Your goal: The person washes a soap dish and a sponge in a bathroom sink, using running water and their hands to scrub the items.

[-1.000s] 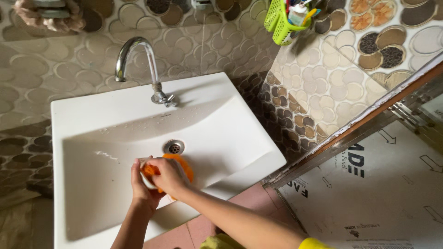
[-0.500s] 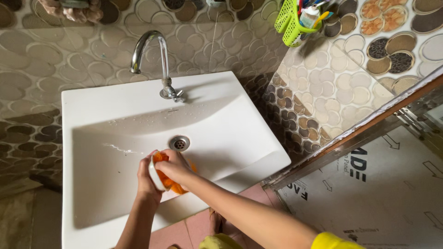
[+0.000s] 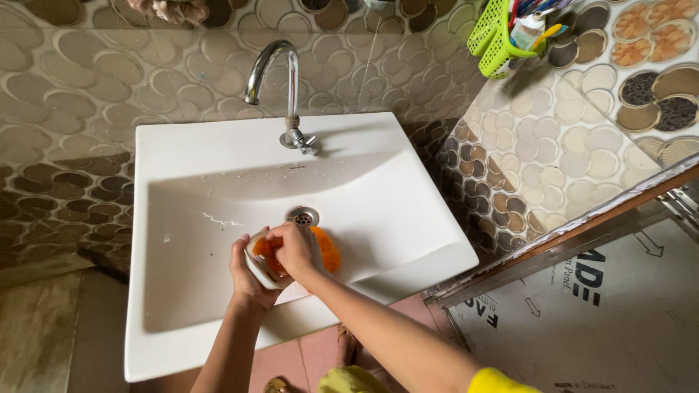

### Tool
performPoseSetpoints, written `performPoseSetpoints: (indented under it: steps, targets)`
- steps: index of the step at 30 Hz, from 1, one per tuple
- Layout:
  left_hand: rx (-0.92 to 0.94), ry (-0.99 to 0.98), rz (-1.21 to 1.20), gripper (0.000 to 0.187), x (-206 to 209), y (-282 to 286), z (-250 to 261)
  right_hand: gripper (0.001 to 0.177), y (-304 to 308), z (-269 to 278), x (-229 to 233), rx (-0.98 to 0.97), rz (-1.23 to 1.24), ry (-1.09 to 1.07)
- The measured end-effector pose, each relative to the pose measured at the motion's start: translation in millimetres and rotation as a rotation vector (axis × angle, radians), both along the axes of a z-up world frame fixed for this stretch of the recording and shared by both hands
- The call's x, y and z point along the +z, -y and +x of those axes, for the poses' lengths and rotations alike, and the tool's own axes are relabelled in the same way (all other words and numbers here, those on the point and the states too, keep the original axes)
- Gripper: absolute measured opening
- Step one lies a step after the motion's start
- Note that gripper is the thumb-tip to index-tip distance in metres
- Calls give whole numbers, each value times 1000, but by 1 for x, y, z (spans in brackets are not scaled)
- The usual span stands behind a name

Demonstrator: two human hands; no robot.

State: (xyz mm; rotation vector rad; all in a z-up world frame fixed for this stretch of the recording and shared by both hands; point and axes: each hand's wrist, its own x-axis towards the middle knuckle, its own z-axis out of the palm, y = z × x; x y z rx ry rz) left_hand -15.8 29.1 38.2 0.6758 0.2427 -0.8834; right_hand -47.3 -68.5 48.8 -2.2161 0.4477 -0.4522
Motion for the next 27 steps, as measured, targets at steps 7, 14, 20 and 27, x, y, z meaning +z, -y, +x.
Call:
performPoseSetpoints:
  steps: [7, 14, 20, 27]
  targets:
    - [162, 18, 78, 65, -26, -3, 14, 26, -14, 7, 6, 58, 390, -177]
    - [195, -69, 68, 64, -17, -2, 12, 33, 2, 9, -12, 241, 158, -115]
    - [129, 23, -65, 63, -17, -6, 16, 27, -12, 18, -3, -50, -230, 10]
    - [307, -78, -70, 64, -52, -14, 34, 27, -13, 22, 5, 193, 292, -357]
